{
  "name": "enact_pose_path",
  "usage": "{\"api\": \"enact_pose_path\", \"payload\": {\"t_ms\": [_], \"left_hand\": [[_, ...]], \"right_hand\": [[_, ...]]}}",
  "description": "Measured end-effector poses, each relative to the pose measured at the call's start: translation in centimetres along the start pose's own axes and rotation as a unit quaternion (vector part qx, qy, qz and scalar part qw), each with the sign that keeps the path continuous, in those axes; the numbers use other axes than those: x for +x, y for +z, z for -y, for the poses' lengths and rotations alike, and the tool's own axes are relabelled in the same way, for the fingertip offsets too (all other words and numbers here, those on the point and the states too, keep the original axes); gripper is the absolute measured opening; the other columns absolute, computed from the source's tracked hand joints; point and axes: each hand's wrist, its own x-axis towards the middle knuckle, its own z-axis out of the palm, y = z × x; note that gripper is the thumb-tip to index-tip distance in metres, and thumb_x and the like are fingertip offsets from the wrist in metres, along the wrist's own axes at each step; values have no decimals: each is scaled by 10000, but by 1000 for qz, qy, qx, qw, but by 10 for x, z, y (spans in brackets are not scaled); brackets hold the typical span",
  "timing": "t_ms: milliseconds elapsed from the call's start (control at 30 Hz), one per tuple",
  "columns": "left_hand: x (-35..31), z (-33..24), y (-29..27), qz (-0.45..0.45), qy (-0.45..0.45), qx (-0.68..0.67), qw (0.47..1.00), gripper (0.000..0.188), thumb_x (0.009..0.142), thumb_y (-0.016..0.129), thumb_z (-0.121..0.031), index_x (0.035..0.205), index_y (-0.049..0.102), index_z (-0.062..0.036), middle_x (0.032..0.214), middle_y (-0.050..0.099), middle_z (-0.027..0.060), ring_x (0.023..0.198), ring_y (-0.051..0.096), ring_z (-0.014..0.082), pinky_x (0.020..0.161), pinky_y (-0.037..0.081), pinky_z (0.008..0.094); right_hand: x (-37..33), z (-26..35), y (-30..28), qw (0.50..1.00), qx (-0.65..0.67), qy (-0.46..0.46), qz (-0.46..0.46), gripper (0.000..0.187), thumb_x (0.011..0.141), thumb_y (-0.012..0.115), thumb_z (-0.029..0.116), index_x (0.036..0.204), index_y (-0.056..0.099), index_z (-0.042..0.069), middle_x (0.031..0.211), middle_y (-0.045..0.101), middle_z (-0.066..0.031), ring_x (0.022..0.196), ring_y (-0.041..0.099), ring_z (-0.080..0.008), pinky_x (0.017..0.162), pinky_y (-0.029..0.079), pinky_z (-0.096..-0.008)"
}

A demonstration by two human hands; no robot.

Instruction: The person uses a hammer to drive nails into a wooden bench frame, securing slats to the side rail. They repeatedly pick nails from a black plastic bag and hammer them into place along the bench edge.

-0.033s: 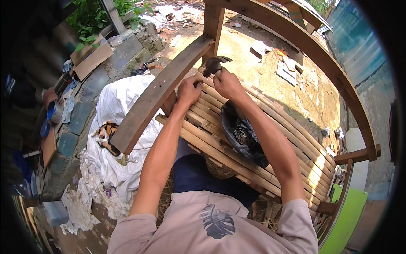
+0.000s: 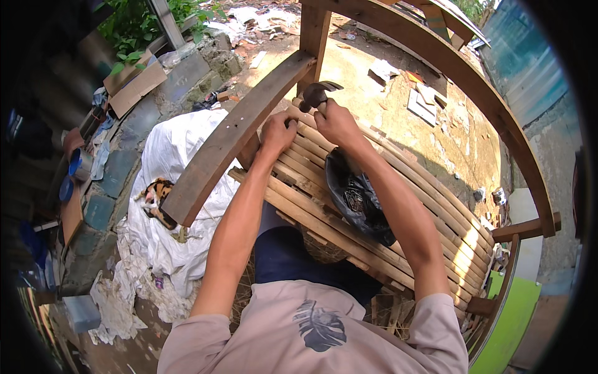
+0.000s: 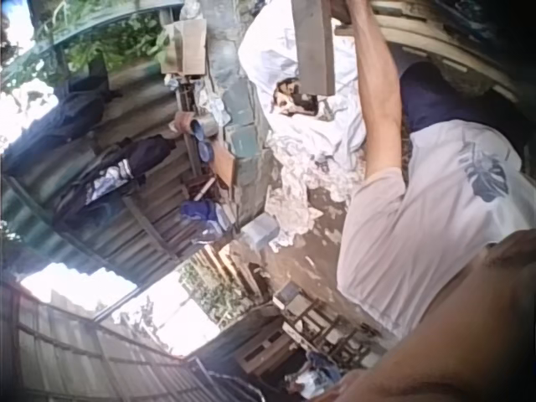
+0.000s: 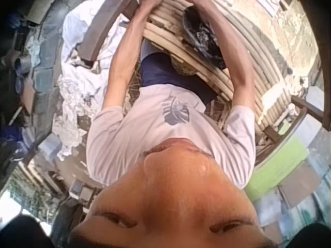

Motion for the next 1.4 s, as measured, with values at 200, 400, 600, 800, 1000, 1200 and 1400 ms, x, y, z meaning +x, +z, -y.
{"api": "enact_pose_path", "payload": {"t_ms": [200, 400, 600, 800, 1000, 1200, 1400], "left_hand": [[8, 6, 5, -60, -75, 39, 995, 319, 915, 694, -329, 1095, 760, -75, 1052, 748, 185, 1013, 713, 343, 896, 529, 420], [24, 18, 19, -133, -148, 114, 973, 399, 857, 744, -420, 1061, 780, -79, 956, 760, 171, 932, 724, 329, 856, 536, 440], [40, 23, 13, -47, -293, 42, 954, 369, 829, 788, -398, 990, 787, -66, 776, 724, 85, 753, 679, 202, 728, 518, 378], [41, -1, 3, -3, -344, -68, 937, 300, 832, 803, -324, 975, 768, -62, 798, 705, 47, 709, 622, 151, 663, 486, 358], [53, 60, 30, -66, -325, -40, 943, 288, 832, 808, -295, 982, 746, -57, 799, 675, 38, 676, 574, 150, 642, 470, 346], [51, 39, 25, -11, -319, -146, 936, 306, 863, 772, -228, 989, 716, 45, 877, 694, 107, 758, 627, 196, 691, 497, 381], [48, 11, 18, -25, -343, -111, 932, 353, 848, 783, -201, 1048, 713, 81, 1002, 712, 169, 888, 668, 241, 778, 522, 400]], "right_hand": [[-2, -13, 3, 1000, 10, 1, -17, 423, 925, 606, 295, 1033, 587, -114, 863, 665, -356, 850, 665, -510, 793, 524, -543], [10, -17, 3, 1000, -4, -14, -7, 419, 932, 598, 283, 1061, 582, -115, 870, 674, -350, 859, 669, -504, 804, 524, -545], [17, 1, -7, 999, 27, -26, -14, 401, 934, 583, 241, 1110, 569, -119, 862, 681, -342, 856, 673, -504, 819, 532, -550], [24, -7, -8, 997, 18, -39, 61, 399, 941, 582, 246, 1103, 562, -118, 891, 669, -365, 888, 670, -505, 831, 527, -546], [23, 9, -13, 995, 80, -20, -55, 388, 968, 610, 284, 1054, 561, -91, 850, 656, -356, 853, 664, -501, 766, 514, -511], [22, -12, -8, 998, 7, -35, 47, 381, 939, 579, 230, 1070, 551, -127, 875, 658, -376, 869, 664, -509, 819, 525, -546], [13, -12, -5, 998, 53, -19, -30, 367, 949, 590, 245, 1060, 557, -103, 834, 660, -353, 821, 656, -525, 759, 516, -551]]}}
